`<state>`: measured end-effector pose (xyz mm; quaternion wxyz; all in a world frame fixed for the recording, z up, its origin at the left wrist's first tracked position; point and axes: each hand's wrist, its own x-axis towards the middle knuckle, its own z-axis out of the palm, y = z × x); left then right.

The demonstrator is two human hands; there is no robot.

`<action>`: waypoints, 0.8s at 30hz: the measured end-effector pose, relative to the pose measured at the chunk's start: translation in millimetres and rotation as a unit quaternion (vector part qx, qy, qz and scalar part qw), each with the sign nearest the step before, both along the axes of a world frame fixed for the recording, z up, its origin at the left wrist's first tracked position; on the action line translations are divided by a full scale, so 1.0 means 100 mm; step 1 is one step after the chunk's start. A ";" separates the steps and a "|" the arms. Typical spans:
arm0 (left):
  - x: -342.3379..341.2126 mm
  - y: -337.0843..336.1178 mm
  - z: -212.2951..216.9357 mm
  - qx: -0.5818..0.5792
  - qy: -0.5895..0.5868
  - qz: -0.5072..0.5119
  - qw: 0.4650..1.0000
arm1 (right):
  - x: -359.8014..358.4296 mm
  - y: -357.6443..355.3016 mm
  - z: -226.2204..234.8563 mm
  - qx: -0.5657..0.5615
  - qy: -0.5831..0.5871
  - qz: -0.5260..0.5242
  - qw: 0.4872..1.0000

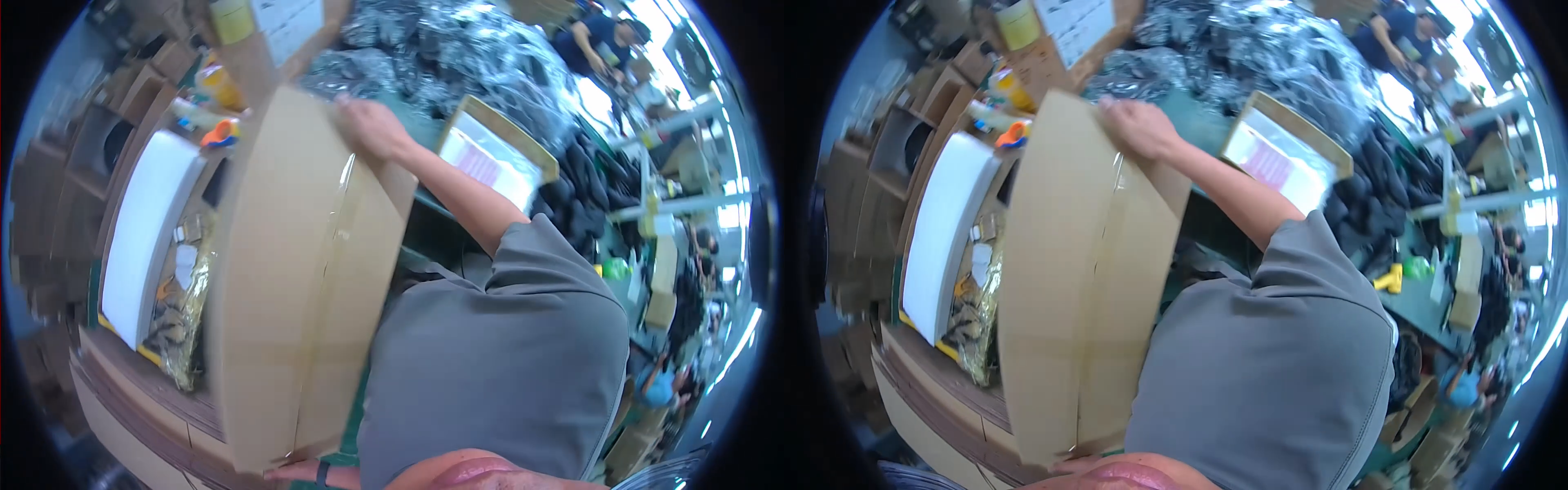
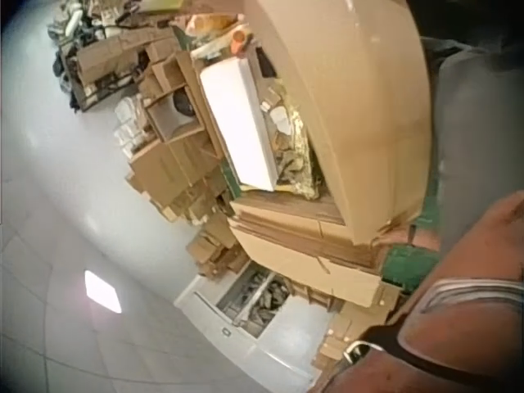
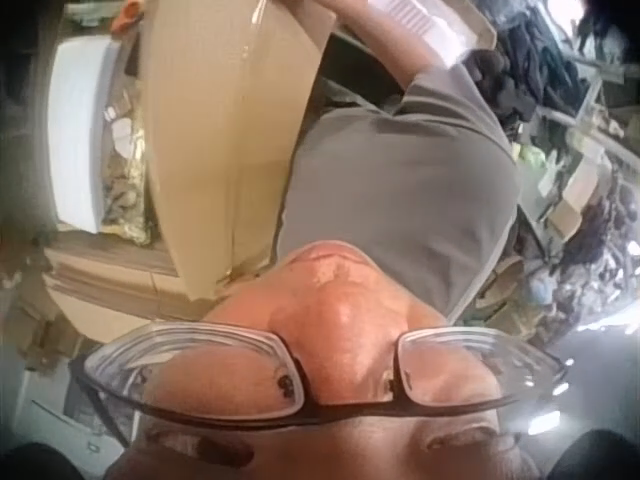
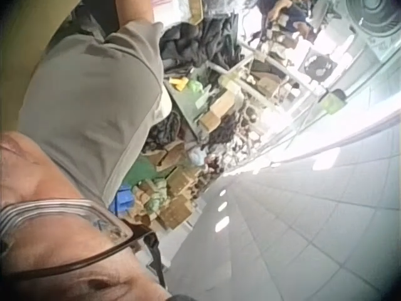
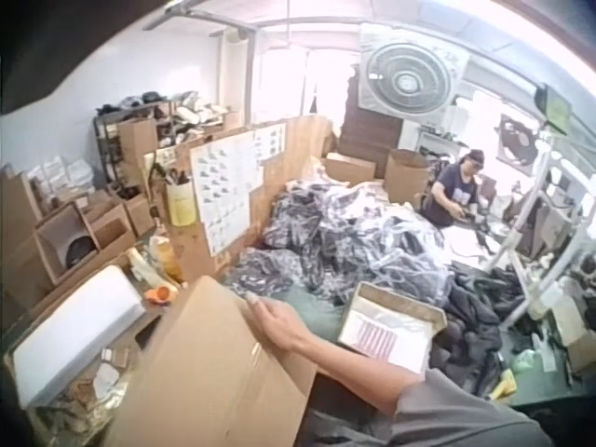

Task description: Packing bicycle seats into cardboard boxes, applying foam protection, and sealing with tape.

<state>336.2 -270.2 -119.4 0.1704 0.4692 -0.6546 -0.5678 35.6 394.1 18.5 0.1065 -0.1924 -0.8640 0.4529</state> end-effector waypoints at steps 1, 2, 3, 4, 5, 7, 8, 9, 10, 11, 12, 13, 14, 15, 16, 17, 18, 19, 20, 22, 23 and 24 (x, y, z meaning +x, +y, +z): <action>-0.09 -0.02 0.00 0.034 0.007 -0.014 0.999 | 0.15 0.18 -0.03 -0.106 0.133 -0.022 0.985; -0.15 -0.04 0.01 0.066 0.014 -0.022 0.997 | 0.41 0.37 -0.05 -0.256 0.136 -0.012 0.957; -0.18 -0.09 0.02 0.095 0.019 -0.030 0.995 | 0.46 0.51 -0.23 -0.319 0.143 -0.129 0.928; -0.15 -0.13 0.01 0.126 0.022 -0.037 0.991 | 0.63 1.14 -0.53 -0.566 0.032 0.098 0.818; -0.01 -0.21 0.00 0.148 0.024 -0.032 0.988 | 0.81 1.22 -0.63 -0.556 -0.125 0.152 0.807; 0.09 -0.58 0.19 0.185 0.027 -0.028 0.982 | 1.11 0.96 -1.31 -0.496 -0.132 0.095 0.853; -0.01 -0.58 0.17 0.217 0.037 -0.028 0.975 | 1.14 1.20 -1.90 -0.523 -0.122 0.112 0.836; 0.03 -0.61 0.19 0.242 0.041 -0.018 0.969 | 1.21 1.01 -2.12 -0.552 -0.093 0.077 0.825; 0.06 -0.64 0.19 0.266 0.046 -0.009 0.963 | 1.21 0.79 -2.33 -0.579 -0.064 0.042 0.812; -0.01 -0.64 0.17 0.300 0.046 -0.018 0.953 | 1.18 0.87 -2.83 -0.581 -0.016 -0.049 0.812; -0.10 -0.64 0.01 0.303 0.047 -0.032 0.951 | 1.11 0.87 -3.21 -0.582 0.034 -0.137 0.801; 0.11 -0.78 -0.24 0.267 0.049 0.085 0.959 | 0.98 0.11 -3.09 -0.531 0.008 -0.246 0.811; 0.12 -0.80 -0.53 0.240 0.059 0.185 0.951 | 0.94 -0.43 -2.87 -0.453 -0.060 -0.306 0.835; -0.53 -0.38 -0.68 0.249 0.068 0.217 0.941 | 0.83 -0.15 -3.36 -0.517 0.020 -0.338 0.786; -0.60 0.12 -0.69 0.425 0.152 0.197 0.870 | 0.95 -0.53 -3.43 -0.596 -0.006 -0.294 0.747; -0.68 0.68 -0.61 0.591 0.226 0.165 0.757 | 1.01 -0.70 -3.45 -0.704 -0.046 -0.156 0.691; -0.73 0.73 -0.69 0.569 0.267 0.169 0.759 | 1.12 -1.20 -3.01 -0.783 -0.083 -0.079 0.612; -0.95 0.97 -0.87 0.565 0.296 0.151 0.755 | 1.25 -1.30 -2.85 -0.743 -0.076 -0.016 0.665; -1.15 1.07 -1.02 0.540 0.303 0.101 0.779 | 1.45 -1.30 -2.66 -0.627 -0.151 0.070 0.761; -1.39 1.17 -1.17 0.455 0.262 0.036 0.850 | 2.30 -0.98 -2.01 -0.197 -0.052 0.308 0.929; -1.43 1.39 -1.21 0.449 0.229 0.030 0.863 | 2.83 -0.75 -2.01 -0.110 -0.021 0.198 0.974; -1.48 1.71 -1.24 0.443 0.203 0.024 0.873 | 3.40 -0.42 -1.83 -0.081 0.054 0.079 0.992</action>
